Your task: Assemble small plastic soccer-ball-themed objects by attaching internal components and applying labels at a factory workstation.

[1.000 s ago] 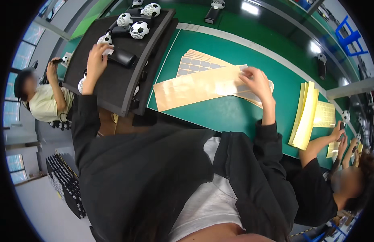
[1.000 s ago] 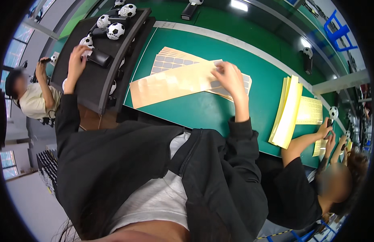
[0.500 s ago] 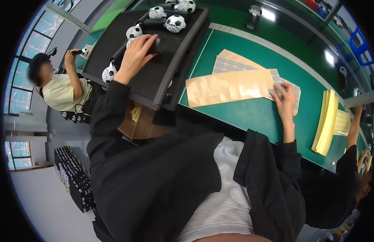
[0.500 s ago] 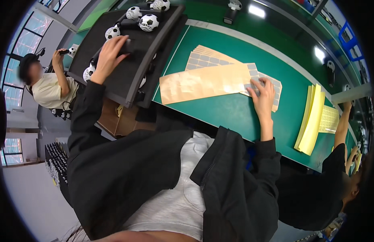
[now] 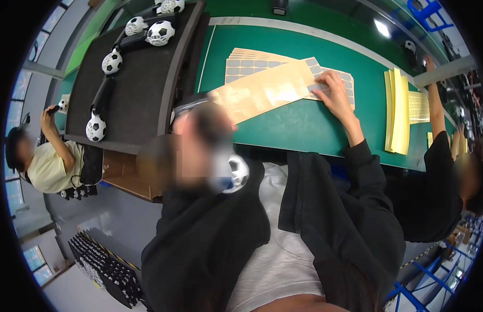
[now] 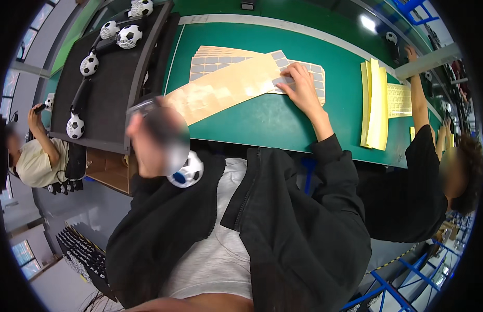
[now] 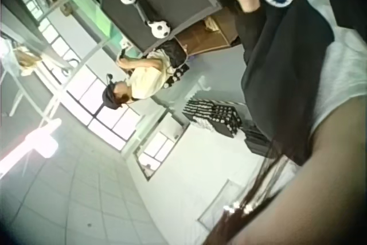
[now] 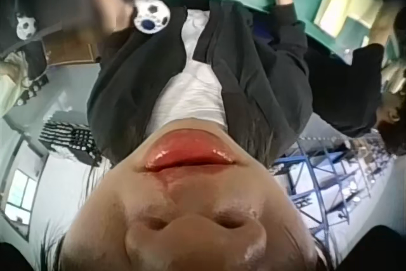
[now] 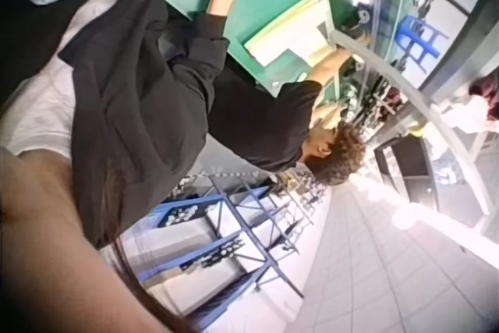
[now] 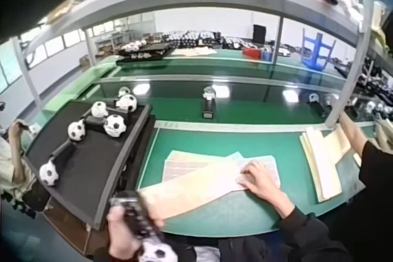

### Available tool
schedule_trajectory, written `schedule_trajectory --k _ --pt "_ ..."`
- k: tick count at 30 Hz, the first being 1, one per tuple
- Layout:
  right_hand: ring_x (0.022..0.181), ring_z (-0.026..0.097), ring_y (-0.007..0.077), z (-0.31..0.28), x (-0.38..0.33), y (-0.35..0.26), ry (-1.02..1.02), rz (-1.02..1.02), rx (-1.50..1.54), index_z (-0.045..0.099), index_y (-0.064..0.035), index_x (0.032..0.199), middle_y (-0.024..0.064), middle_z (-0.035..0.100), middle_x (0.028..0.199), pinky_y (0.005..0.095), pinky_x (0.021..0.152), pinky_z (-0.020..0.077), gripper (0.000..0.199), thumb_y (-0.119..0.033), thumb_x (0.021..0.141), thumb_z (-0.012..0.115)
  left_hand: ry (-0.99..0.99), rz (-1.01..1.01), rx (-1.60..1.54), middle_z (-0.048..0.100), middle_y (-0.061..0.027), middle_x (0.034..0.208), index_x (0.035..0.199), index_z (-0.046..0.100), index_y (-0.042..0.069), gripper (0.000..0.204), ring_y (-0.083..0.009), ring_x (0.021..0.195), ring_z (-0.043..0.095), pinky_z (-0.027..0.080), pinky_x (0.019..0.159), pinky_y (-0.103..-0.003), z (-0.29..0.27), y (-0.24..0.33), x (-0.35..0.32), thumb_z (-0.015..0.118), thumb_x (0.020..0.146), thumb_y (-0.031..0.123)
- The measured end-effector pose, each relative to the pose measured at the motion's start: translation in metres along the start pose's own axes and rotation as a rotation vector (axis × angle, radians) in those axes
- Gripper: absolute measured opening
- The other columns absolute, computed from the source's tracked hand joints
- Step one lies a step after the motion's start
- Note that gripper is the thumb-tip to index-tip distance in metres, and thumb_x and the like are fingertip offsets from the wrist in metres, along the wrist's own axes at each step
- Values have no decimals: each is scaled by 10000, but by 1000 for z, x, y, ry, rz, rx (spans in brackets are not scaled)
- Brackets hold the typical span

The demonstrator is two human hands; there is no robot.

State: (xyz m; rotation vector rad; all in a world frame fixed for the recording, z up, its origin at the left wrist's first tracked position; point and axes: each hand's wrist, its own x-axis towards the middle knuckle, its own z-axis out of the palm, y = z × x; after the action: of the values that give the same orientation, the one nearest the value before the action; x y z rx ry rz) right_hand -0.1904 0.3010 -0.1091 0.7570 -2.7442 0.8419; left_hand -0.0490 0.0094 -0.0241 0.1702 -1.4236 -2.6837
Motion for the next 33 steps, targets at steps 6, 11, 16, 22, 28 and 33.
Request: schedule_trajectory --k 6,11,16,22,28,33 --pt "863 446 196 -2 -2 9 41 -19 205 525 -32 743 39 490 902 297 806 359 140 -23 662 638 -129 -355 -197 577 -122 724 949 472 -9 381 -219 622 596 467 571 -259 27 -86 79 378 845 346" --pt "829 459 188 -6 2 5 -12 -20 261 512 -37 717 38 505 894 292 809 362 139 0 655 631 -61 -471 -176 576 -122 725 952 471 -7 404 -218 622 596 469 573 -254 25 -112 102 349 856 366" --pt "739 484 175 -8 -5 49 -116 -58 660 513 -37 746 59 518 875 280 773 386 150 29 661 617 -8 -487 -121 575 -121 722 962 473 -7 385 -213 618 595 475 566 -260 29 -107 107 366 854 346" --pt "653 503 148 -26 24 -6 39 204 1251 497 -30 846 90 521 850 244 671 428 206 61 691 600 -235 -309 52 571 -128 718 1058 462 -16 383 -194 603 572 482 559 -263 38 -80 102 442 821 285" --pt "623 498 113 -30 62 -119 269 131 1163 471 -7 919 85 509 819 200 562 428 232 60 730 587 -357 56 276 570 -135 679 1179 415 -34 510 -176 576 552 478 533 -262 71 -44 76 535 748 209" --pt "546 480 82 -31 70 -159 536 42 983 509 5 826 69 503 765 166 503 394 159 25 716 622 -384 309 375 579 -149 710 1197 400 -52 592 -182 590 557 468 529 -257 59 -33 79 594 698 201"
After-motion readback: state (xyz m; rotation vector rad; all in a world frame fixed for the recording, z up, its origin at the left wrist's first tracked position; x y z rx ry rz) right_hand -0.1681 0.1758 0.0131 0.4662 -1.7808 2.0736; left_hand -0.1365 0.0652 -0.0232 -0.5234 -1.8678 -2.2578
